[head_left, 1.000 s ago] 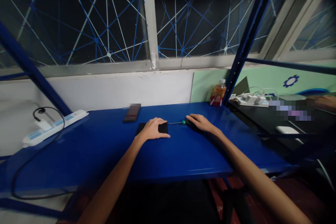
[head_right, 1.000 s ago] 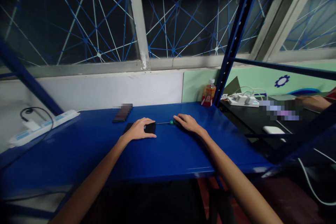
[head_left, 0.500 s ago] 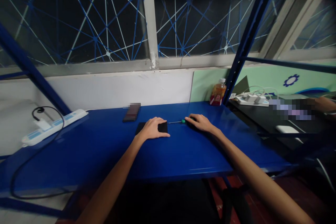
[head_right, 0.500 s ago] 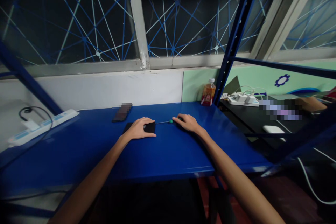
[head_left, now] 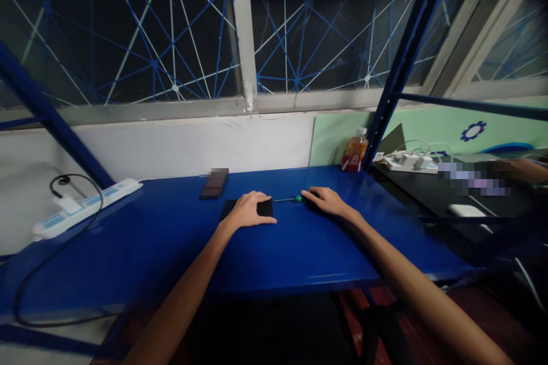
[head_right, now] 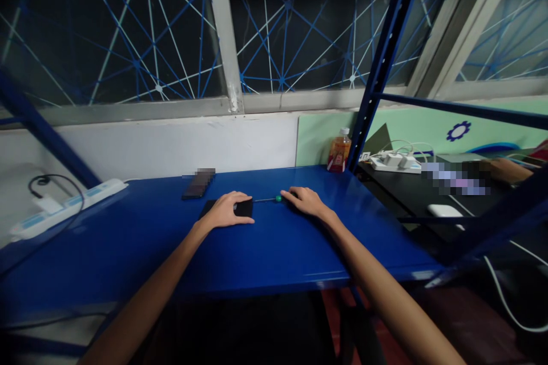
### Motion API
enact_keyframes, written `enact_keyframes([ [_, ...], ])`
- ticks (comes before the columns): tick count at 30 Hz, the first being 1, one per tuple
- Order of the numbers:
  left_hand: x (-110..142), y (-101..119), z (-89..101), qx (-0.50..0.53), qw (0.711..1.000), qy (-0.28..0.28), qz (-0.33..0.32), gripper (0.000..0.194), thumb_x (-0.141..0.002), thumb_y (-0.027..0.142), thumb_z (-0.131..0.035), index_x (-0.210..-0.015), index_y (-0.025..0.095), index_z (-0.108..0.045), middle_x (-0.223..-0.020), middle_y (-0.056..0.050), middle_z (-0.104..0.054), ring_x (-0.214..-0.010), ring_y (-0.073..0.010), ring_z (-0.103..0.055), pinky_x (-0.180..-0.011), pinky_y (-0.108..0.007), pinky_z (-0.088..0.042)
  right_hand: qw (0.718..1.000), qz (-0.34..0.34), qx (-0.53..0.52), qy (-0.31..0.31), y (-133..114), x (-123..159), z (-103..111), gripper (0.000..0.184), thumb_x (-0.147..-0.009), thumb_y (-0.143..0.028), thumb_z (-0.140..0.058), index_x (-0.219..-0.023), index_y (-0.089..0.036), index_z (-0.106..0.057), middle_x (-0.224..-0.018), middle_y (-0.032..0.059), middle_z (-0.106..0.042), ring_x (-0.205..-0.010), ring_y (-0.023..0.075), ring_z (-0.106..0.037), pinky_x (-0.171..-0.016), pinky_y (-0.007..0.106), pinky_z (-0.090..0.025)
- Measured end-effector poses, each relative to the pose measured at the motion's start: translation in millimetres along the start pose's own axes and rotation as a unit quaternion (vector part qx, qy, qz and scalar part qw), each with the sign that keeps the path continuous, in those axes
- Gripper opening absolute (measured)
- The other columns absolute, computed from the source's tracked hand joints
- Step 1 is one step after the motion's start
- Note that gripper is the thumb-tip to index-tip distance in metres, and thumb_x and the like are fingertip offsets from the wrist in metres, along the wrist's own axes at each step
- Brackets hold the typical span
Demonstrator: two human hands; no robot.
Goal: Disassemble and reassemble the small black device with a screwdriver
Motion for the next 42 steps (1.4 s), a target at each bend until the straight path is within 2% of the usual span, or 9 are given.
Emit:
enact_keyframes([
  [4, 0.2, 0.1, 0.1, -0.001, 1.0, 0.003, -0.001, 0.081, -0.063, 0.074, -0.062, -0.127, 0.023, -0.057, -0.127, -0.012, -0.058, -0.112, -0.0334, -0.054, -0.092, -0.046, -0.044, 0.998, 0.023, -0.06, 0.003, -1.6, -0.4, 0.0, 0.045, -0.072, -0.062, -0.063, -0.09, -0.021, -0.054, -0.071, -0.0015, -0.059, -0.061, 0.0137, -0.049, -0.056, 0.024, -0.035],
  [11, 0.1, 0.6, -0.5, 0.002, 1.0, -0.001, 0.004, 0.082, -0.064, 0.073, -0.063, -0.128, 0.022, -0.057, -0.127, -0.012, -0.058, -0.113, -0.035, -0.053, -0.091, -0.048, -0.045, 0.999, 0.011, -0.039, 0.0, -2.8, -0.7, 0.3, 0.052, -0.084, -0.063, -0.044, -0.058, -0.019, -0.053, -0.053, -0.0023, -0.048, -0.052, 0.0126, -0.043, -0.053, 0.026, -0.03],
  [13, 0.2, 1.6, 0.0, 0.001, 1.0, 0.0, 0.002, 0.081, -0.064, 0.073, -0.063, -0.128, 0.023, -0.057, -0.127, -0.012, -0.058, -0.113, -0.0347, -0.054, -0.092, -0.048, -0.044, 0.999, 0.008, -0.039, 0.008, -3.9, -0.4, 0.0, 0.05, -0.085, -0.063, -0.043, -0.063, -0.019, -0.054, -0.054, -0.0027, -0.048, -0.052, 0.0124, -0.043, -0.052, 0.025, -0.031],
  [16, 0.5, 3.2, 1.2, -0.001, 1.0, 0.003, -0.002, 0.08, -0.064, 0.073, -0.062, -0.126, 0.023, -0.058, -0.126, -0.011, -0.059, -0.112, -0.0339, -0.054, -0.092, -0.046, -0.044, 0.996, 0.017, -0.092, 0.01, -5.3, 0.0, -2.0, 0.041, -0.076, -0.06, -0.06, -0.083, -0.021, -0.054, -0.063, -0.0033, -0.055, -0.055, 0.0122, -0.047, -0.052, 0.023, -0.034],
  [19, 0.5, 3.0, 1.5, -0.001, 1.0, 0.003, 0.001, 0.082, -0.064, 0.074, -0.062, -0.126, 0.022, -0.058, -0.126, -0.011, -0.058, -0.111, -0.0337, -0.055, -0.091, -0.045, -0.045, 0.986, 0.007, -0.164, -0.026, -1.8, 0.2, -8.7, 0.048, -0.067, -0.057, -0.07, -0.091, -0.021, -0.049, -0.066, -0.0029, -0.059, -0.049, 0.0112, -0.048, -0.047, 0.023, -0.035],
  [22, 0.1, 1.8, 0.6, -0.003, 1.0, -0.001, 0.004, 0.083, -0.063, 0.075, -0.062, -0.127, 0.022, -0.057, -0.126, -0.011, -0.058, -0.111, -0.0344, -0.055, -0.091, -0.045, -0.045, 0.993, -0.001, -0.114, -0.034, -0.1, 0.6, -7.1, 0.045, -0.073, -0.062, -0.061, -0.086, -0.019, -0.053, -0.061, -0.0019, -0.058, -0.045, 0.0119, -0.049, -0.045, 0.023, -0.034],
  [28, 0.1, 2.0, 0.1, -0.004, 1.0, -0.007, 0.005, 0.083, -0.064, 0.076, -0.061, -0.128, 0.024, -0.056, -0.127, -0.012, -0.058, -0.112, -0.0345, -0.054, -0.091, -0.047, -0.044, 1.0, 0.014, 0.007, 0.012, -7.4, 0.8, 4.4, 0.045, -0.086, -0.061, -0.044, -0.071, -0.02, -0.058, -0.061, 0.001, -0.056, -0.058, 0.0156, -0.051, -0.055, 0.026, -0.033],
  [34, 0.9, 4.4, 2.5, -0.003, 1.0, -0.002, 0.004, 0.082, -0.064, 0.075, -0.061, -0.127, 0.023, -0.057, -0.126, -0.012, -0.058, -0.111, -0.0337, -0.055, -0.092, -0.046, -0.044, 0.999, 0.021, -0.042, 0.017, -0.5, 0.4, 1.9, 0.044, -0.072, -0.058, -0.065, -0.093, -0.022, -0.053, -0.072, -0.0011, -0.059, -0.063, 0.0153, -0.052, -0.057, 0.025, -0.036],
  [42, 0.3, 2.6, 0.0, -0.001, 1.0, -0.01, 0.005, 0.081, -0.065, 0.075, -0.06, -0.128, 0.024, -0.055, -0.127, -0.012, -0.057, -0.112, -0.0344, -0.053, -0.091, -0.048, -0.043, 0.998, 0.037, 0.047, 0.03, -13.2, 2.6, 11.7, 0.043, -0.084, -0.06, -0.049, -0.077, -0.02, -0.063, -0.074, 0.0051, -0.063, -0.065, 0.0173, -0.053, -0.057, 0.027, -0.034],
])
Point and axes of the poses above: each hand's wrist, its own x-axis away from the middle knuckle, its own z-axis out of the back of the hand, y = z × x, the point moved 9 cm from there along -x, towards the middle knuckle
